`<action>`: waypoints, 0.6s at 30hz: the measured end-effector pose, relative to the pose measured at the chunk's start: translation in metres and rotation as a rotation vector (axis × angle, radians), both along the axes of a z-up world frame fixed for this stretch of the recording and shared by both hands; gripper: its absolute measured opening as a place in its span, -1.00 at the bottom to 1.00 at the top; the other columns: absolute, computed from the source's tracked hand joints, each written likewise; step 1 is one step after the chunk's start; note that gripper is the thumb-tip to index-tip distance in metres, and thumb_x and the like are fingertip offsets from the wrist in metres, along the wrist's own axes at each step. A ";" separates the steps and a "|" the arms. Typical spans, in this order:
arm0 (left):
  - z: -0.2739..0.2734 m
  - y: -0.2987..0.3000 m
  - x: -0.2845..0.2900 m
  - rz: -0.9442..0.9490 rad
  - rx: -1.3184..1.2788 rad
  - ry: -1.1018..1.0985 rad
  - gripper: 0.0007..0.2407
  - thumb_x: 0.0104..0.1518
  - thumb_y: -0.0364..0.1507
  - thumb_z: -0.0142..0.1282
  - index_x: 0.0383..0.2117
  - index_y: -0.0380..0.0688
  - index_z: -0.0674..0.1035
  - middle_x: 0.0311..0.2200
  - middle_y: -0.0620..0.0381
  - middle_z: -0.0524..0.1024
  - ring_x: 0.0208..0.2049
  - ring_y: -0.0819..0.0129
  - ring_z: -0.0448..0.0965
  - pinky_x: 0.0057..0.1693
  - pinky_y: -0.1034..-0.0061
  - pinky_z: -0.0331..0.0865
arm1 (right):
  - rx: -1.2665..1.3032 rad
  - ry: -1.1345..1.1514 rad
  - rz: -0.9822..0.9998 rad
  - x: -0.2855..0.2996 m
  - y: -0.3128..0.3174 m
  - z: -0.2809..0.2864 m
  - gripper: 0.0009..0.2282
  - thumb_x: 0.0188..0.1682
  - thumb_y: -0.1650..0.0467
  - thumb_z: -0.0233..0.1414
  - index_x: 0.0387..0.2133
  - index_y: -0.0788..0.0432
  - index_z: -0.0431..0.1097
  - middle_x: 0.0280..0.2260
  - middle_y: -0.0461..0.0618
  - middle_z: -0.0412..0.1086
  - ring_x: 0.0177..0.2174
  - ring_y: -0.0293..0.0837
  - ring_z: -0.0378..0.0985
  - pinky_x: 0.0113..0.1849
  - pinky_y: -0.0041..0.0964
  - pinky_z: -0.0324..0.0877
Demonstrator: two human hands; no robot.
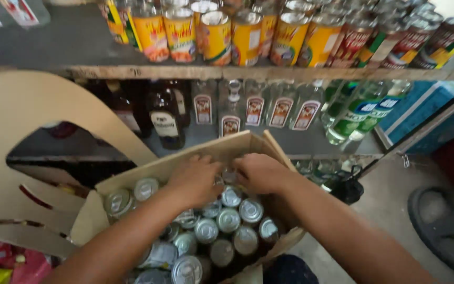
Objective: Organizing various canned goods on a store shelf and transferring some into a cardboard box.
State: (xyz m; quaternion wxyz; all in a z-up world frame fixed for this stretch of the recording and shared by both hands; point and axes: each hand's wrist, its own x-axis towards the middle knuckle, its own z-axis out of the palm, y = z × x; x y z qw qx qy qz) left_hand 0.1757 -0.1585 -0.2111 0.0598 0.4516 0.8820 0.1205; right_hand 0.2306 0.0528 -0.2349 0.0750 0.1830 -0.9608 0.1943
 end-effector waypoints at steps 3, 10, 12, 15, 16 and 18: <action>-0.012 -0.004 0.012 0.110 -0.140 -0.017 -0.47 -0.03 -0.12 0.28 0.09 -0.02 0.48 0.10 -0.03 0.39 0.17 -0.06 0.32 0.16 0.02 0.32 | 0.327 -0.518 -0.079 0.002 -0.007 0.006 -0.76 -0.06 0.30 0.04 -0.15 0.07 0.50 -0.24 0.20 0.53 -0.19 0.23 0.56 -0.11 0.10 0.41; -0.013 -0.009 0.016 0.082 -0.224 -0.001 -0.37 -0.12 -0.11 0.36 0.15 0.05 0.43 0.23 0.00 0.27 0.27 -0.09 0.17 0.18 -0.10 0.26 | 0.189 -0.702 0.065 -0.005 0.004 -0.031 -0.47 -0.27 0.35 0.19 0.08 0.05 0.38 -0.10 0.11 0.52 -0.10 0.11 0.57 -0.08 -0.04 0.45; -0.005 -0.014 0.016 0.073 -0.299 -0.021 -0.35 -0.19 -0.11 0.41 0.13 0.15 0.44 0.23 0.01 0.25 0.27 -0.05 0.18 0.20 -0.12 0.22 | 0.180 -0.631 0.170 -0.008 0.005 -0.034 -0.28 -0.36 0.38 0.26 0.21 0.07 0.26 -0.01 0.18 0.47 -0.04 0.14 0.54 -0.04 -0.06 0.44; 0.026 -0.017 0.026 0.078 -0.381 -0.056 -0.41 -0.18 -0.12 0.40 0.09 0.20 0.49 0.15 0.03 0.36 0.25 -0.01 0.25 0.24 -0.09 0.19 | 0.098 -0.772 0.225 -0.002 -0.008 -0.019 -0.09 -0.50 0.34 0.41 0.25 0.05 0.13 0.09 0.16 0.36 0.06 0.15 0.42 0.02 -0.06 0.33; 0.023 -0.016 0.027 0.076 -0.380 -0.056 -0.41 -0.18 -0.12 0.40 0.09 0.20 0.49 0.15 0.03 0.36 0.25 -0.01 0.25 0.24 -0.09 0.19 | 0.098 -0.773 0.223 -0.002 -0.010 -0.021 -0.09 -0.50 0.34 0.41 0.25 0.05 0.13 0.09 0.16 0.36 0.06 0.15 0.42 0.02 -0.06 0.33; 0.016 -0.015 0.028 0.052 -0.380 -0.024 -0.54 -0.10 -0.14 0.33 -0.02 0.14 0.57 0.03 0.04 0.48 0.18 0.02 0.38 0.22 -0.08 0.22 | 0.244 -0.718 0.186 -0.002 -0.014 -0.023 -0.01 -0.64 0.35 0.48 0.19 0.13 0.09 0.07 0.21 0.33 0.09 0.17 0.37 0.07 -0.10 0.32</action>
